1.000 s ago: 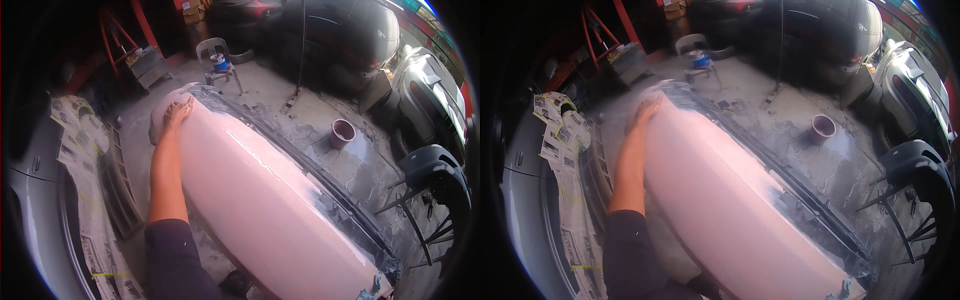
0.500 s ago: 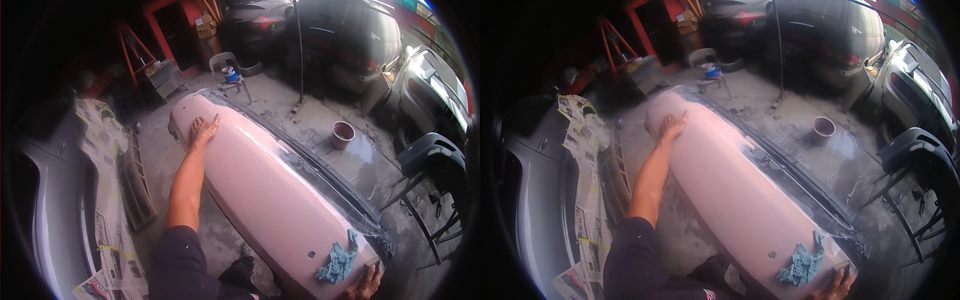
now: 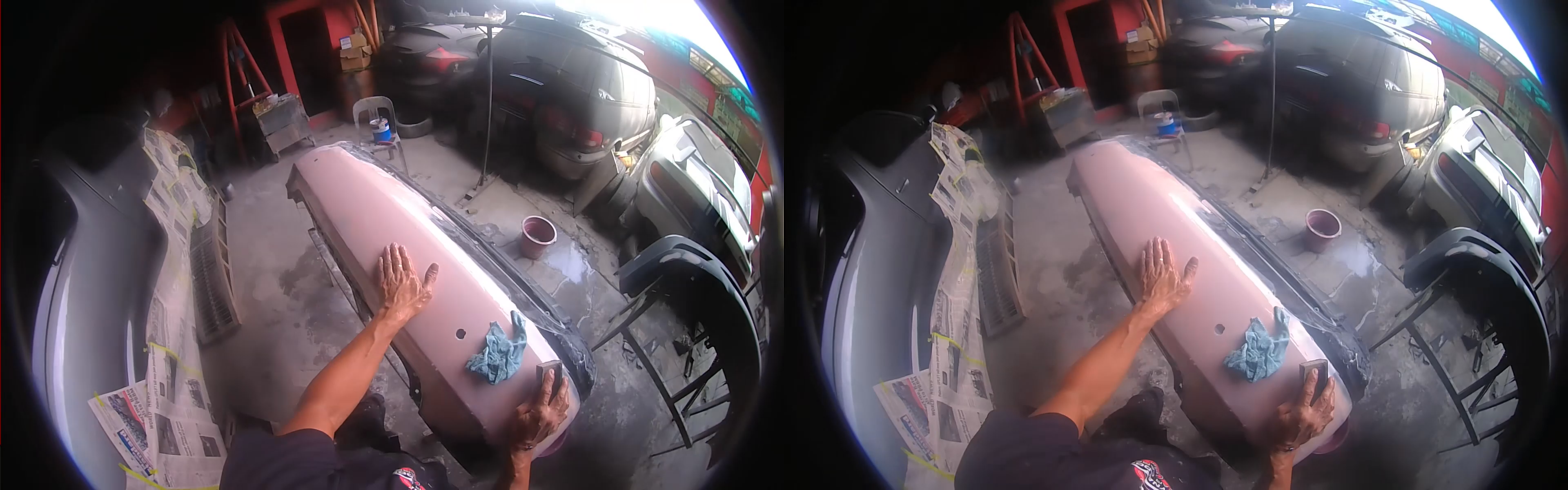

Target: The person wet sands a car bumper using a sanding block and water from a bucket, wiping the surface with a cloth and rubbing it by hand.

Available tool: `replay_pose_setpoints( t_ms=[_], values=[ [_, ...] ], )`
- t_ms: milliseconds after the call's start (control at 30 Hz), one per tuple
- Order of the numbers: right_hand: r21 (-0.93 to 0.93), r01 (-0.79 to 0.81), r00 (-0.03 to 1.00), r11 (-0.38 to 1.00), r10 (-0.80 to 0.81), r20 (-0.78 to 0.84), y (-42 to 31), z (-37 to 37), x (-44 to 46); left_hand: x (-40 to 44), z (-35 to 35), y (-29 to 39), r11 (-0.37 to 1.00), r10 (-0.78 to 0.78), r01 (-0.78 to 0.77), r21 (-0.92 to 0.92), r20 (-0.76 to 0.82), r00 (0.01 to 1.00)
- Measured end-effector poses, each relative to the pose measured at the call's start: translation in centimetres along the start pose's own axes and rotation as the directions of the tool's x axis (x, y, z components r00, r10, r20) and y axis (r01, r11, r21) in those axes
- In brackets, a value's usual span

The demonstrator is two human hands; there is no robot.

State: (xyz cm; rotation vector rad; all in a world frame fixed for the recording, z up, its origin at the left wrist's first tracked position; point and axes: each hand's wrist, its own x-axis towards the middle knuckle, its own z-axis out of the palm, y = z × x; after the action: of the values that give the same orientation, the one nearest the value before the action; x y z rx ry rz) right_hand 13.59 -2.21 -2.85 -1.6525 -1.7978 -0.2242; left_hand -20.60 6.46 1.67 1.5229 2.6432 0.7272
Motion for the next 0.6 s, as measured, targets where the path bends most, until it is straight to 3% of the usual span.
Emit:
replay_pose_setpoints(
  t_ms=[100,200,267,300,367,433,533,600],
  values=[
    [0.001,0.022,0.999,1.0,-0.022,0.035,0.8,-0.6,0.0,-0.9,0.5,-1.0,0.994,0.073,-0.078,-0.07,-0.068,0.995],
    [0.242,0.038,0.995,0.97,-0.058,0.078,-0.5,-1.5,2.7,-0.5,-0.8,-2.9,0.984,0.175,-0.176,-0.011,-0.056,0.983],
    [0.262,0.257,0.946,0.93,-0.298,0.131,-5.3,-3.0,6.4,0.0,-2.6,-5.9,0.913,0.408,-0.406,-0.044,0.093,0.908],
    [0.271,0.362,0.887,0.892,-0.419,0.193,-8.5,-3.2,8.4,1.9,-2.6,-8.1,0.916,0.401,-0.396,-0.067,0.083,0.912],
    [0.387,0.593,0.695,0.706,-0.692,0.198,-15.5,-1.1,12.1,7.1,-2.8,-13.5,0.937,0.348,-0.348,0.024,-0.085,0.934],
    [0.477,0.687,0.5,0.548,-0.833,0.237,-22.3,3.1,15.0,13.8,-5.0,-18.3,0.955,0.296,-0.297,-0.029,-0.028,0.955],
    [0.45,0.757,0.318,0.474,-0.869,0.379,-27.5,8.0,17.6,26.1,-4.4,-29.2,0.991,0.0,-0.019,-0.135,-0.141,0.99],
    [0.415,0.767,0.313,0.489,-0.85,0.424,-27.7,9.1,17.8,31.6,-5.2,-35.2,0.99,0.014,-0.027,-0.139,-0.093,0.996]
  ],
)
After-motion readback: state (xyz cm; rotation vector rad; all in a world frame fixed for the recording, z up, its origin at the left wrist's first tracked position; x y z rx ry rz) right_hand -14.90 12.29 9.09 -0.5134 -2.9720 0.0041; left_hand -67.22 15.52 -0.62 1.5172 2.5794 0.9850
